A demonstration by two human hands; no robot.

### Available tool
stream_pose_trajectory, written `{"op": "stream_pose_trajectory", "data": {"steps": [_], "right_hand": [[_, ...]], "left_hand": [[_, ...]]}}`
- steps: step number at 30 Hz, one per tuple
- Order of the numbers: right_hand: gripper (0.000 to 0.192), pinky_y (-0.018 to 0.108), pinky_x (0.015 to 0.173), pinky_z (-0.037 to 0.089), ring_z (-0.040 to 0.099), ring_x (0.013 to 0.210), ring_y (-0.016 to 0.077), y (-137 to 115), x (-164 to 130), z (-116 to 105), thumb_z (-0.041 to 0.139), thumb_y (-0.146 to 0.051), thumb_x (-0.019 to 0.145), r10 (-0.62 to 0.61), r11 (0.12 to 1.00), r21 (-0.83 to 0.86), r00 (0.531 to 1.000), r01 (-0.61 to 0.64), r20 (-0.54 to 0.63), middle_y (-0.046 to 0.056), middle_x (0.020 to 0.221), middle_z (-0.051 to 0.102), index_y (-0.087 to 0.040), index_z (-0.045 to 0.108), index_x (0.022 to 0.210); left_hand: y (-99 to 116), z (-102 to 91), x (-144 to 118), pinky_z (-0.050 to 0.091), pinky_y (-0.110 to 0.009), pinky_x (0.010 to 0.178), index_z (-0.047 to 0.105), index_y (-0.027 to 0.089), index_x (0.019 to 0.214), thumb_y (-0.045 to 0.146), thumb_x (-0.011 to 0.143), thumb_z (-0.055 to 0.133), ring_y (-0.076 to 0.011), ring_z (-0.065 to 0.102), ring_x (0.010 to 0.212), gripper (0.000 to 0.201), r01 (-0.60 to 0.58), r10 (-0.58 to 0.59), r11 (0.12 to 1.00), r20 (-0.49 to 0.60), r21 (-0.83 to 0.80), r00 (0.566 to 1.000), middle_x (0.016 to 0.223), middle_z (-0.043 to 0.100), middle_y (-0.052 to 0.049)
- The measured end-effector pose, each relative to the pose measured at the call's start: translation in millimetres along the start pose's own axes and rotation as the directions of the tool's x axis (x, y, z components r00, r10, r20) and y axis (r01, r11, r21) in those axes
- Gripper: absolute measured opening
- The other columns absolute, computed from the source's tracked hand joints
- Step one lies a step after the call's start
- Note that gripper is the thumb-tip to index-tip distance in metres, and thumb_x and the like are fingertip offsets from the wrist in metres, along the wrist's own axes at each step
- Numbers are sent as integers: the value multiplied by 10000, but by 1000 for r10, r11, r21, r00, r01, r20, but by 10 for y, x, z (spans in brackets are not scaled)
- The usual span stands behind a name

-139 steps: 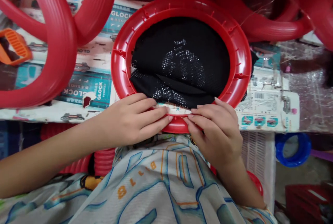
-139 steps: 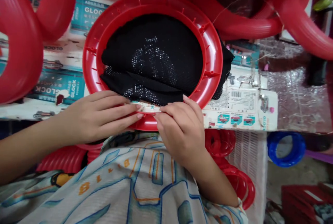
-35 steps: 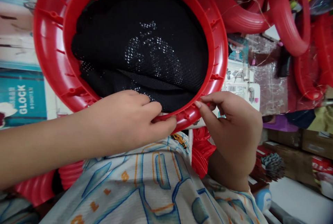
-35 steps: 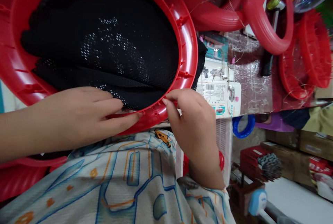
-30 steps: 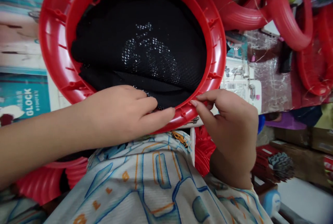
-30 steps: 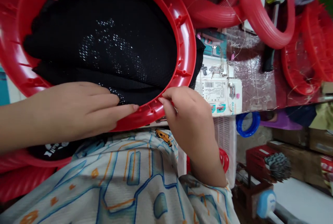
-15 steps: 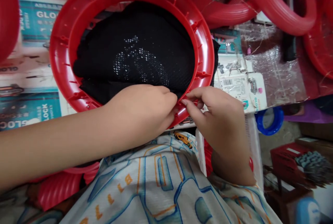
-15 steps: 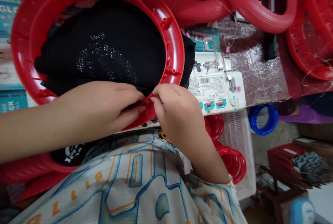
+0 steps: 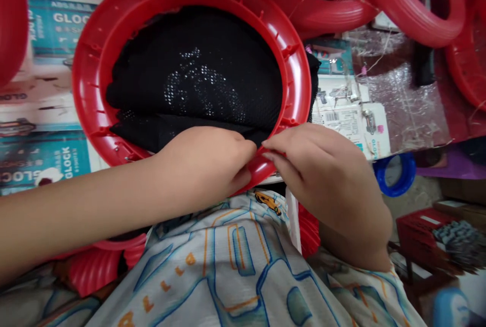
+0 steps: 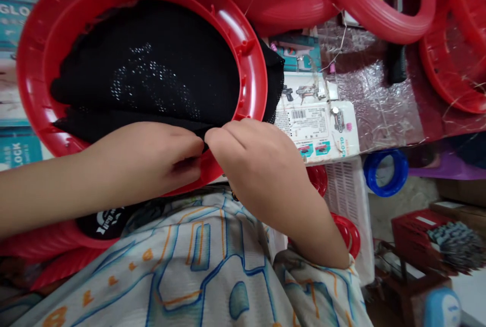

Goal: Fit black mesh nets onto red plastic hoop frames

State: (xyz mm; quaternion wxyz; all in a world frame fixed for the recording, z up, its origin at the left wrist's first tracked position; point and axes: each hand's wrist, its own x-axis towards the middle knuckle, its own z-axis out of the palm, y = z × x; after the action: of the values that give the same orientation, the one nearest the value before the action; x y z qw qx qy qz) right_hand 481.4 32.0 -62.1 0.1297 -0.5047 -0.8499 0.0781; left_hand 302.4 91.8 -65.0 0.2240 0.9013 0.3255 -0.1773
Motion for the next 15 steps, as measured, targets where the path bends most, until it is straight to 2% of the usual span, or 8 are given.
{"op": "stream_pose_trajectory", "data": {"steps": [9, 12, 15], "right_hand": [[138, 312, 727, 476, 646, 821, 200, 58, 28, 37, 561, -83, 911, -54, 998, 40, 997, 56, -53, 45, 897, 711, -141, 666, 978], [100, 302, 718, 485, 636, 800, 185, 72, 17, 59, 580, -107, 921, -81, 993, 84, 994, 86, -67, 43, 859, 697, -136, 675, 936], [107, 300, 721, 492, 615, 771, 171, 78, -2, 91, 623, -162, 926, -90, 986, 132, 990, 105, -111, 38, 818, 678, -147, 684, 840]], "left_hand": [[-68, 48, -175, 244, -302, 534, 621, 188, 667, 216, 826, 489, -198, 581, 604, 208, -59, 59, 998, 29, -5, 998, 670, 638, -37], [-110, 79, -205, 251, -297, 533, 593, 190, 628, 216, 805, 509, -188, 565, 583, 198, -79, 79, 997, 6, -25, 997, 643, 616, -28], [-143, 126, -214, 235, -299, 529, 546, 195, 586, 211, 792, 501, -173, 512, 544, 211, -102, 99, 994, -65, -38, 993, 602, 571, -18]]}}
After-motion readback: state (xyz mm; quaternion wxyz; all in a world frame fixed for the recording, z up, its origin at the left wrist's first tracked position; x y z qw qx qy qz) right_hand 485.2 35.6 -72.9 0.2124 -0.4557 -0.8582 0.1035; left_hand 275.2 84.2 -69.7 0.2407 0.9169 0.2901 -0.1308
